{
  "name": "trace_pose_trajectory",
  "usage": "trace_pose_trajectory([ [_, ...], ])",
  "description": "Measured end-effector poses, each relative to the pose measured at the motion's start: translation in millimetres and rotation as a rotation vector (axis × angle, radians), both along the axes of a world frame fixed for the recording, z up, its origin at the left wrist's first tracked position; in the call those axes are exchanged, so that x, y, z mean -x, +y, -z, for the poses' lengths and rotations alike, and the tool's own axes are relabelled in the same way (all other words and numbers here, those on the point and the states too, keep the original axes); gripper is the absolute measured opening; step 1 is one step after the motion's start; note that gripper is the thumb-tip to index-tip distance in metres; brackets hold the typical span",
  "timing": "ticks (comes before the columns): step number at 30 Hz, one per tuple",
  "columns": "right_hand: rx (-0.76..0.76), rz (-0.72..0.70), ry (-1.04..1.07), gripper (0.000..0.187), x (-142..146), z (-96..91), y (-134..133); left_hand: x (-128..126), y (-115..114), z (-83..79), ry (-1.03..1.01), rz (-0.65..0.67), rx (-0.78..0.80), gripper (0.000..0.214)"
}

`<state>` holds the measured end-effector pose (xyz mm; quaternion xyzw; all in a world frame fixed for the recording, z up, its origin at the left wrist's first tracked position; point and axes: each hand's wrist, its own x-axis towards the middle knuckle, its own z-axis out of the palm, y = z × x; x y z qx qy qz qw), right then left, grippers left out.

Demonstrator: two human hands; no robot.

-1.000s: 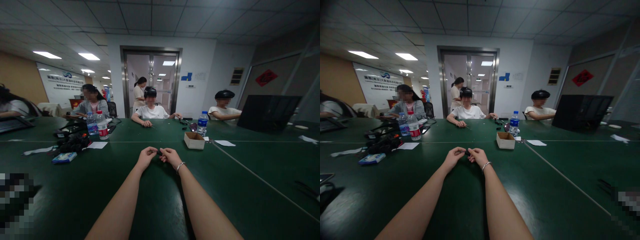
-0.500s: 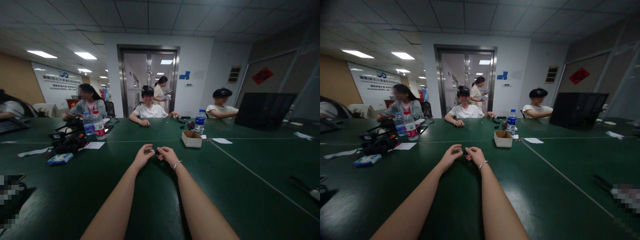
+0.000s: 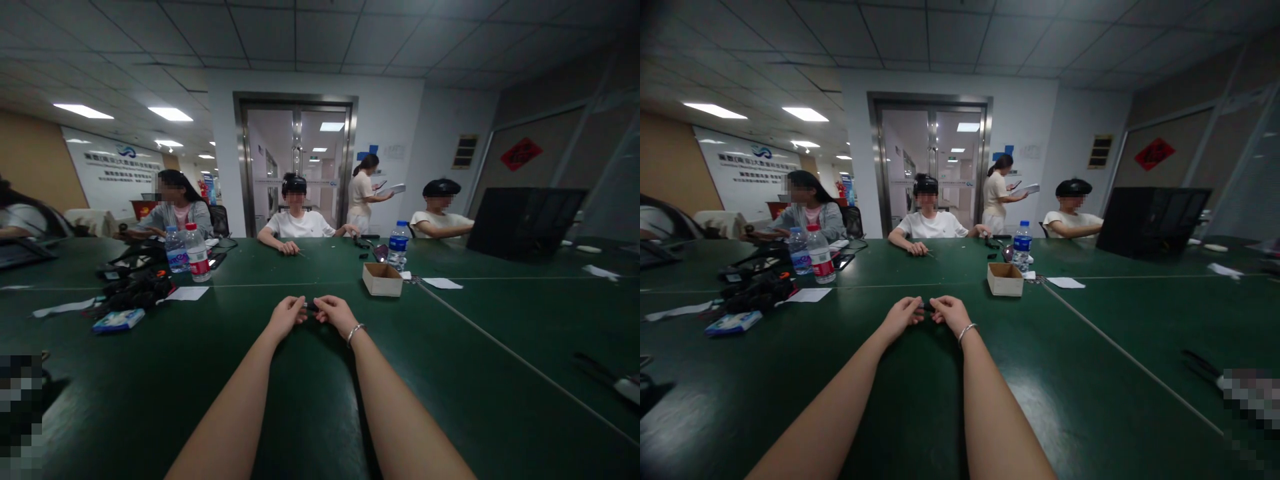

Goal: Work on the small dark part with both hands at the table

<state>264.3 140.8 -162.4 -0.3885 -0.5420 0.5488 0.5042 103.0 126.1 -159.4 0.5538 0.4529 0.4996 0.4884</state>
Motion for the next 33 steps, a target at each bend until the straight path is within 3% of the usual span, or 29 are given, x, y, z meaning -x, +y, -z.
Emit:
trace_pose_trajectory([
  [6, 0.005, 0.008, -0.010, 0.026, -0.5, -0.2, 0.6, 1.2, -1.4, 1.1, 0.030, 0.030, -0.188, 0.034],
  [11, 0.017, 0.014, -0.006, 0.024, 1.0, -0.3, 0.8, -1.3, -0.5, 1.3, 0.058, -0.014, -0.034, 0.034],
  [16, 0.005, 0.014, 0.003, 0.022, 0.8, -2.4, -1.2, -0.7, -3.4, -0.6, 0.072, 0.019, -0.191, 0.034],
  [21, 0.043, 0.012, -0.012, 0.021, 1.0, -3.1, -1.5, -2.6, -3.2, -0.7, 0.111, -0.009, -0.062, 0.033],
  [26, 0.038, 0.019, -0.010, 0.019, 1.3, -6.6, -4.3, -1.4, -0.6, 2.4, 0.041, -0.016, -0.211, 0.029],
  [30, 0.050, 0.018, -0.015, 0.018, 1.3, -7.8, -5.0, -2.7, -2.5, 1.5, 0.026, -0.026, -0.080, 0.028],
  [33, 0.044, 0.022, 0.001, 0.017, 1.3, -6.3, -3.6, -4.0, -4.5, 0.3, 0.080, -0.009, -0.108, 0.022],
])
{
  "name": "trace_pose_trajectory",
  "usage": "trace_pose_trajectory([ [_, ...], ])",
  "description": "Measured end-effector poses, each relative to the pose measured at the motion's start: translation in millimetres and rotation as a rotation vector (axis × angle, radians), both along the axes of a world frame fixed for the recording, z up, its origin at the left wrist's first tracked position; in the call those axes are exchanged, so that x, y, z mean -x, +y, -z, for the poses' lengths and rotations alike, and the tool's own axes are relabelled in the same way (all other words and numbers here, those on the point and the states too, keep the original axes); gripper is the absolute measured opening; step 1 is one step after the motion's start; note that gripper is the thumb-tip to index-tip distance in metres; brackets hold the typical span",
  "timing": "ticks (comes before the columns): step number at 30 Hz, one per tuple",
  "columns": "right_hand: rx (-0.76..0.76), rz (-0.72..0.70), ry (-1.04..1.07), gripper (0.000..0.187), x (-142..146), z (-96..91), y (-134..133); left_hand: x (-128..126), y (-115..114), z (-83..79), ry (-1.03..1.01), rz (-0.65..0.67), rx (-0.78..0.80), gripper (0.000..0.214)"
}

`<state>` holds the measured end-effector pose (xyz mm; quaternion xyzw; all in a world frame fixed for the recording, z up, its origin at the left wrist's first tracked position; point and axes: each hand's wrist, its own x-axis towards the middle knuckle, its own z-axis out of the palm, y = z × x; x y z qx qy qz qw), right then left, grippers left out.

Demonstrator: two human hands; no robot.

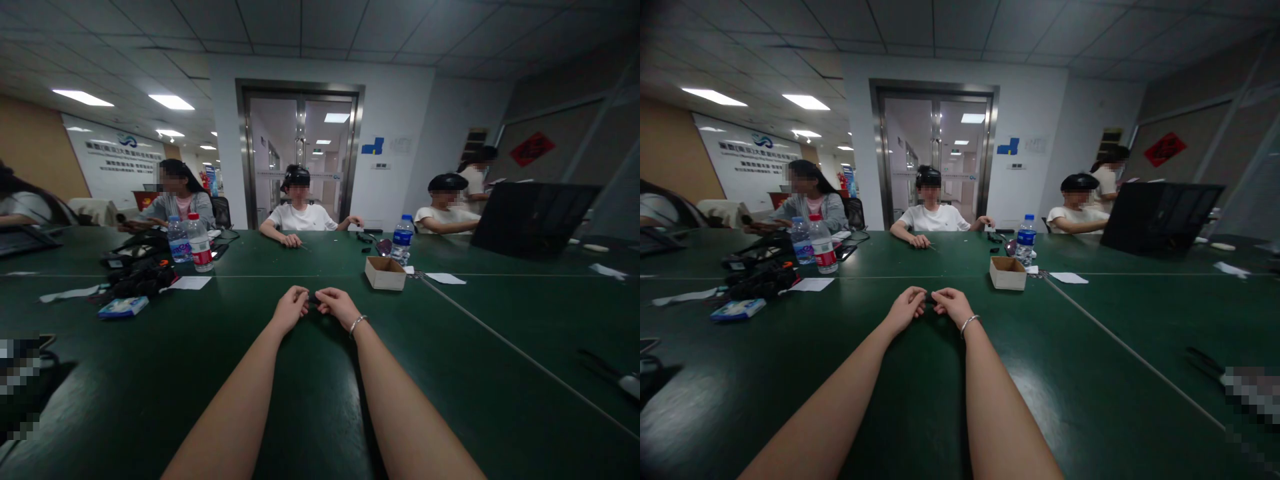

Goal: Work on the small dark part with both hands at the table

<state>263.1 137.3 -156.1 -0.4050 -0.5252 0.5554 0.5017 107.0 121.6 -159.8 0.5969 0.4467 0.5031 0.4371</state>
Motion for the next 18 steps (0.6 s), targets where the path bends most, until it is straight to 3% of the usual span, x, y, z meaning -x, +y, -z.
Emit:
trace_pose_trajectory([
  [3, 0.005, -0.008, 0.010, 0.015, -0.2, 1.2, 1.0, 1.2, 1.3, 0.2, -0.036, -0.015, -0.089, 0.025],
  [7, 0.004, -0.005, 0.016, 0.016, 0.0, 0.8, 0.5, 3.1, 6.5, 2.2, -0.113, -0.054, 0.009, 0.023],
  [10, 0.008, 0.001, 0.021, 0.017, 0.5, 0.5, 0.0, 2.6, 6.7, 2.8, -0.079, -0.048, 0.040, 0.027],
  [18, 0.014, -0.015, 0.022, 0.013, 0.3, -0.5, -1.2, 3.4, 1.7, 0.5, -0.023, -0.030, -0.066, 0.027],
])
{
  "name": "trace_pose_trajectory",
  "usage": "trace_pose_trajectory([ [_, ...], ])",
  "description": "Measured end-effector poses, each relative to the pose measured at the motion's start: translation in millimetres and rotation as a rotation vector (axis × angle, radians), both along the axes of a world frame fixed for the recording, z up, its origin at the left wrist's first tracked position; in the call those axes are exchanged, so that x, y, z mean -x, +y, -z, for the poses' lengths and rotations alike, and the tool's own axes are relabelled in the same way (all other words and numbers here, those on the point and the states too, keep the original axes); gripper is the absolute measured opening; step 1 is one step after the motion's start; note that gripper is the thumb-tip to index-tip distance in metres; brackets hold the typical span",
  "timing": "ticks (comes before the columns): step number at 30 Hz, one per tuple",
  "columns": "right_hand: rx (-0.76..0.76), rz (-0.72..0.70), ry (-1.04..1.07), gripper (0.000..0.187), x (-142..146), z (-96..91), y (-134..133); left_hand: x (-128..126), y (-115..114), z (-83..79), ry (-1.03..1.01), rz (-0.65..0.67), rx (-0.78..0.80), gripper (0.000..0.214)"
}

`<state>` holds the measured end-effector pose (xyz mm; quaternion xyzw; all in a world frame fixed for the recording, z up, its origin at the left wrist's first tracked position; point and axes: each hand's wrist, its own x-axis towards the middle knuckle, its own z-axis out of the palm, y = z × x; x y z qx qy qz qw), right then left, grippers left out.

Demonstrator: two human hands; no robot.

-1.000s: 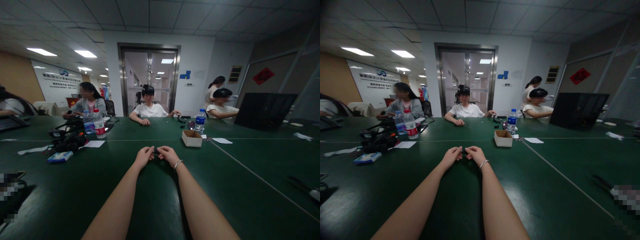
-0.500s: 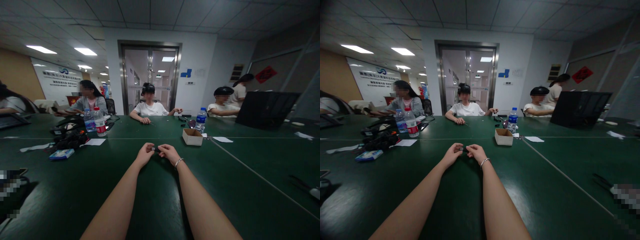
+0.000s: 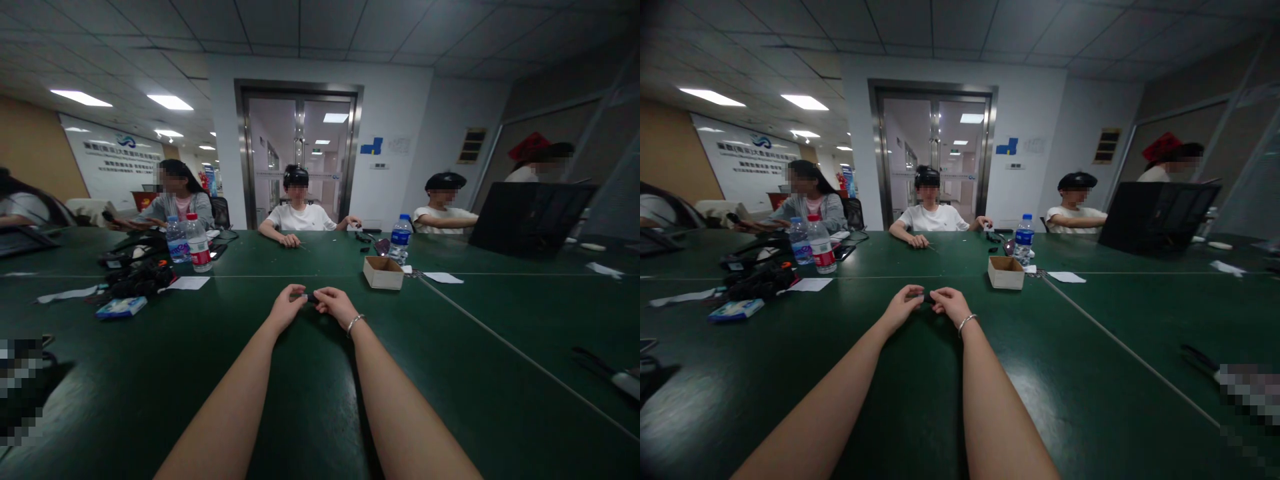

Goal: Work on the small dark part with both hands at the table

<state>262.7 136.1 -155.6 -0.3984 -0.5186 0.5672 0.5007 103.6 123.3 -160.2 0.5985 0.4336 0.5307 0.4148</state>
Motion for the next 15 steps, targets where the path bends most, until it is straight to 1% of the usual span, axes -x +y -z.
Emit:
trace_pose_trajectory([
  [3, -0.005, -0.012, -0.010, 0.013, 0.0, -0.4, -0.2, -0.5, 0.2, 0.3, -0.016, 0.004, 0.059, 0.028],
  [6, -0.015, -0.005, -0.016, 0.015, -0.3, 0.4, 0.8, -0.5, -1.8, -1.1, -0.037, 0.065, 0.038, 0.027],
  [8, -0.019, 0.004, -0.021, 0.015, -0.6, 1.1, 1.4, 0.2, -3.2, -2.2, -0.075, 0.098, 0.031, 0.032],
  [12, -0.021, -0.002, -0.035, 0.014, -0.9, 1.5, 1.6, 1.1, -2.8, -2.2, -0.091, 0.069, 0.081, 0.031],
  [15, -0.021, 0.003, -0.030, 0.014, -0.7, 1.5, 1.4, 1.4, -1.7, -2.5, -0.050, 0.063, 0.052, 0.030],
])
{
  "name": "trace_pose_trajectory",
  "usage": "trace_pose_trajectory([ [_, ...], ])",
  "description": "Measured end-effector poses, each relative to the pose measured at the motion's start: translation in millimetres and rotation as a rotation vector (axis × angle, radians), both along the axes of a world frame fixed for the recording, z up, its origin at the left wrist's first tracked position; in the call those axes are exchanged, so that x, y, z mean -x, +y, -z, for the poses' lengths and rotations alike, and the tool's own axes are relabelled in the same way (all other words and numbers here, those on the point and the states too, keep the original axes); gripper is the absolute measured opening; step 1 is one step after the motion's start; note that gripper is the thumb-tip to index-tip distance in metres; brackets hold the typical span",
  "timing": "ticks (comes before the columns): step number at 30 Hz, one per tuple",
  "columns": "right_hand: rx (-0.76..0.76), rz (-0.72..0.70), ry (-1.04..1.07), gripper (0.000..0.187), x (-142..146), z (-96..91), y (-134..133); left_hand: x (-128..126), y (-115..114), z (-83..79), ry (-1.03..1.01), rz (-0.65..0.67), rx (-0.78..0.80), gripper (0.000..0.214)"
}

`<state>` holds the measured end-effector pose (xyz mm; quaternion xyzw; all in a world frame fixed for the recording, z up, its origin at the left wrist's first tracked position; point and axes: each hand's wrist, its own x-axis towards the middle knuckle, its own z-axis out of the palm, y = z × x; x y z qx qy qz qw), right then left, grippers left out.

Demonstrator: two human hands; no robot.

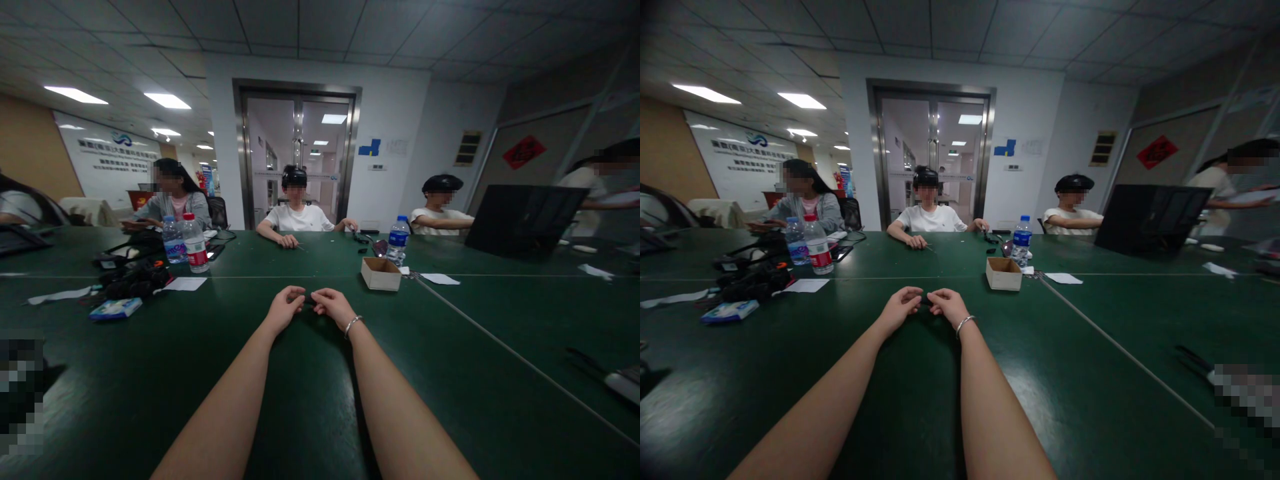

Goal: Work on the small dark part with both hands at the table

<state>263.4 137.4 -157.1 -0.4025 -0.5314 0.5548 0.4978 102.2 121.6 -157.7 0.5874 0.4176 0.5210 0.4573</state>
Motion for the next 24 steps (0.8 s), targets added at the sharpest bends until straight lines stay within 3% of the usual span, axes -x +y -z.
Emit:
trace_pose_trajectory([
  [4, 0.001, 0.012, 0.008, 0.015, 0.5, -0.5, -0.4, 0.8, -0.4, -1.9, 0.006, 0.014, -0.071, 0.030],
  [8, 0.012, 0.004, -0.006, 0.016, 0.6, -2.8, -1.9, -0.6, 0.5, 0.2, 0.033, 0.028, -0.043, 0.029],
  [16, -0.009, -0.023, -0.009, 0.016, -0.4, -4.5, -4.2, -6.7, -2.3, 3.5, 0.218, -0.056, -0.054, 0.036],
  [24, 0.000, -0.033, 0.001, 0.013, -0.9, -0.8, -1.1, -6.0, -5.9, -0.5, 0.202, 0.023, -0.074, 0.033],
])
